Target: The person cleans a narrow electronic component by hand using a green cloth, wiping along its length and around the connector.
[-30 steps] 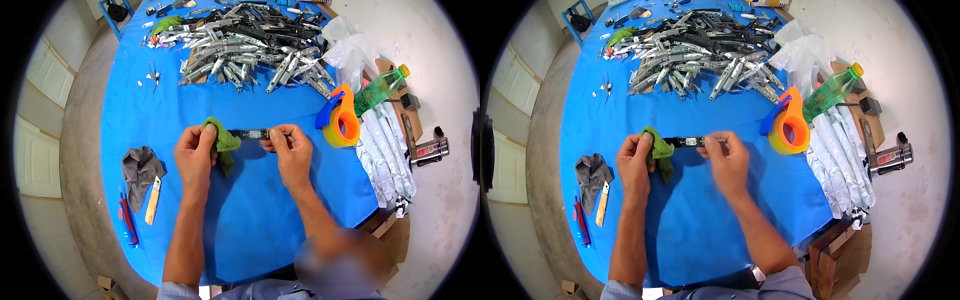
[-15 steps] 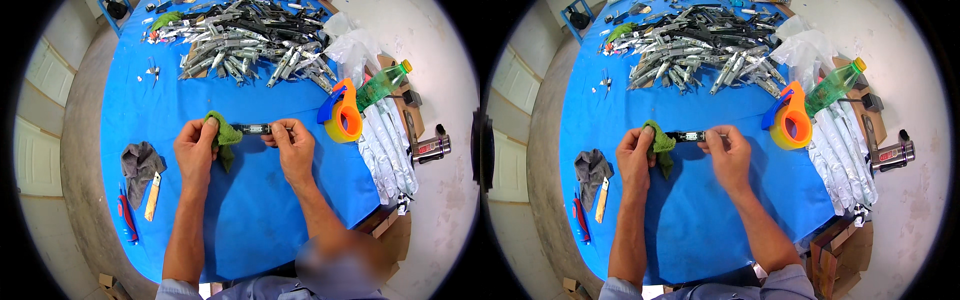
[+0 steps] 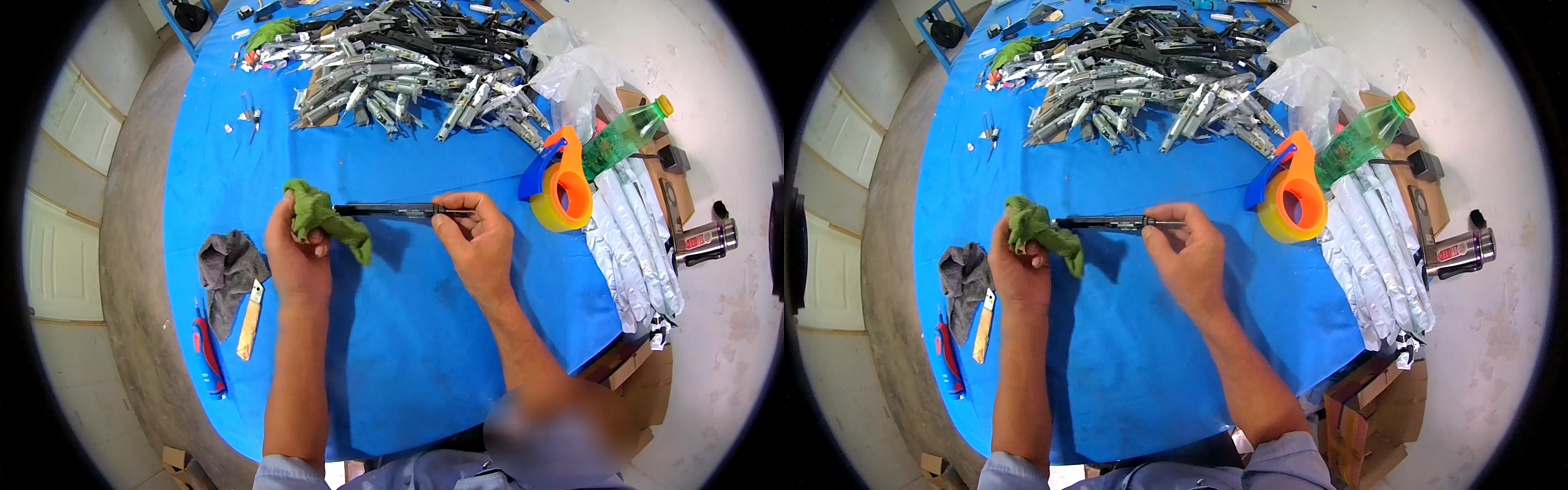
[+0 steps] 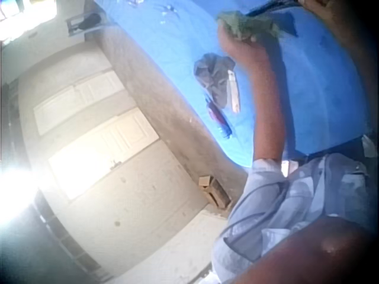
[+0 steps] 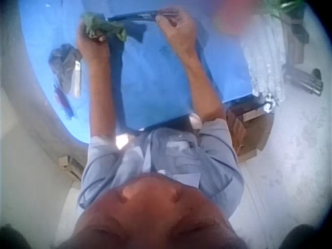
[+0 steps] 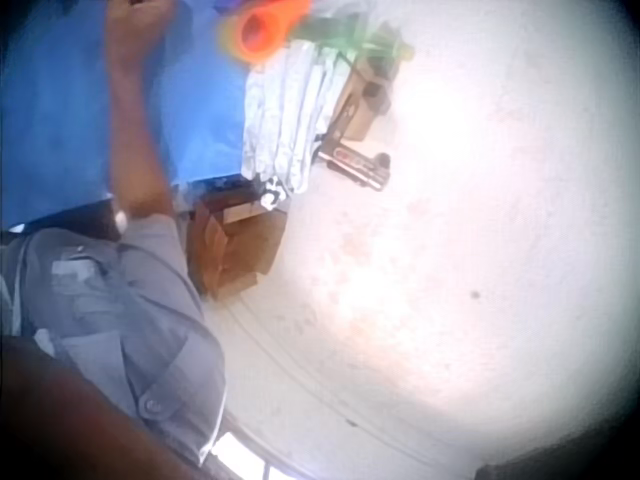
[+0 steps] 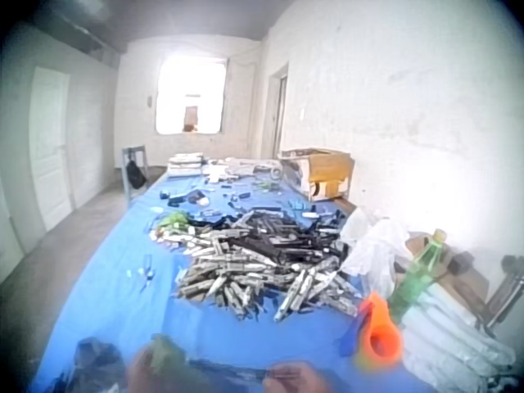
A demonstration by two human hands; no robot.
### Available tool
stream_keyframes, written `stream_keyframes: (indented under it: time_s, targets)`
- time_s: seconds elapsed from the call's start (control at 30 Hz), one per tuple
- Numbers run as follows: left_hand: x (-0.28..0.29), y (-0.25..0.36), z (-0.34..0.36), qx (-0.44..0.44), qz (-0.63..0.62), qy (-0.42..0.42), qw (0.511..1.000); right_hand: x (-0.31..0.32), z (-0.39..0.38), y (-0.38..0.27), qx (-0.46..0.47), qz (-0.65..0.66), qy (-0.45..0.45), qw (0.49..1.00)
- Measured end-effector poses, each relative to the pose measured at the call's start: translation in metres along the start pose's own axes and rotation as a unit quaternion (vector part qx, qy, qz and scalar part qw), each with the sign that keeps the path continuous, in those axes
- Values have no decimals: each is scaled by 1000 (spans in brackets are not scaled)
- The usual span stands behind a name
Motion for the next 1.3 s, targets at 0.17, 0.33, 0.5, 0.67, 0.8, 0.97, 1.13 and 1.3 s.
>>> stream_keyframes:
  time_s: [0.17, 0.33, 0.5, 0.67, 0.8, 0.97, 1.13, 1.3]
  targets:
    - [-2, -1, 2, 4, 15, -46, 999, -5, -2, 0, 12, -10, -17, 1000]
    - [-13, 7, -2, -82, 143, -69, 984, -5, -4, 0, 57, -35, -15, 998]
    - [-40, 3, -25, -200, 349, -131, 906, -11, -7, -12, 78, -103, -25, 991]
    - [-82, -5, -69, -412, 519, -256, 704, -16, -9, -16, 112, -164, -25, 980]
    - [-90, -14, -83, -420, 513, -288, 691, -19, -10, -15, 125, -215, -32, 968]
    - [-84, -13, -77, -429, 546, -273, 665, -24, -13, -17, 89, -255, -45, 962]
    - [-78, -11, -70, -409, 571, -249, 667, -24, -13, -16, 87, -258, -64, 960]
    - [-72, -5, -59, -418, 545, -231, 689, -25, -13, -12, 84, -240, -82, 964]
Point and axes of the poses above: each hand's wrist, its own z-axis towards the middle knuckle, its own x-axis out of the back of the hand, y = z × x, the point moved 9 cm from there along z, towards the middle knuckle, and after that the axes turned 6 degrees about -x, right-handed, at the moved point
